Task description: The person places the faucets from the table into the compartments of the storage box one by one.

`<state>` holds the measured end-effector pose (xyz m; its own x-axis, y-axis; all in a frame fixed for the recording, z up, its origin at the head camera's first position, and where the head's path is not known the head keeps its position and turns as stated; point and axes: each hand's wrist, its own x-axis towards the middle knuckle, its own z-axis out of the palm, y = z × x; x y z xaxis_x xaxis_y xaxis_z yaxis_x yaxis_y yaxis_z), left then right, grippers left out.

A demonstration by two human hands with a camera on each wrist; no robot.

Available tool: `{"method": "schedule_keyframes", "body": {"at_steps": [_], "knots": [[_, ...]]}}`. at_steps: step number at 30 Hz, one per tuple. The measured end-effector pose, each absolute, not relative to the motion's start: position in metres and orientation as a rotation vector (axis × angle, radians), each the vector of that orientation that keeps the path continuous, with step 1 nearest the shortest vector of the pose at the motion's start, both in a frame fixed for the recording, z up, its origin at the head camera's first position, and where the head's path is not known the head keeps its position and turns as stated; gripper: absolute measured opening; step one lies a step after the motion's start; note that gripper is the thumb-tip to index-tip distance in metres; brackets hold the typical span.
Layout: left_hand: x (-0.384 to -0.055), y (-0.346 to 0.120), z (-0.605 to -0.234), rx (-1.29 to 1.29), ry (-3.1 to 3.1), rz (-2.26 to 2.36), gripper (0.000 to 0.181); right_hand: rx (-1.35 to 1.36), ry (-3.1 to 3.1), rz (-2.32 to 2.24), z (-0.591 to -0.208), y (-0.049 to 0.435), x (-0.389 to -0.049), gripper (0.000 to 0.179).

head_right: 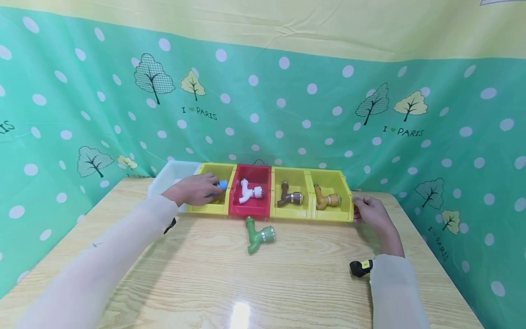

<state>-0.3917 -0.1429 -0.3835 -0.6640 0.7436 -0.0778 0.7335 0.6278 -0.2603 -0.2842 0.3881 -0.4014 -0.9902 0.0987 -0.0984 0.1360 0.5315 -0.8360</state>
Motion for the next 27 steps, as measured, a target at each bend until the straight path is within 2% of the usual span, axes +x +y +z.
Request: {"method": "schedule_keyframes", "body": {"at_steps": [14,27], "knots": [[-0.400,-0.132,-0.383,-1.176,-2.949,0.446,0.020,0.231,2.708,-1.502,-0.400,0.388,-0.284,0.060],[-0.396,-0.129,-0.377,-1.121,-3.059,0.383,0.016,0.256,2.712,-1.494,-0.400,0.385,-0.284,0.057]]}}
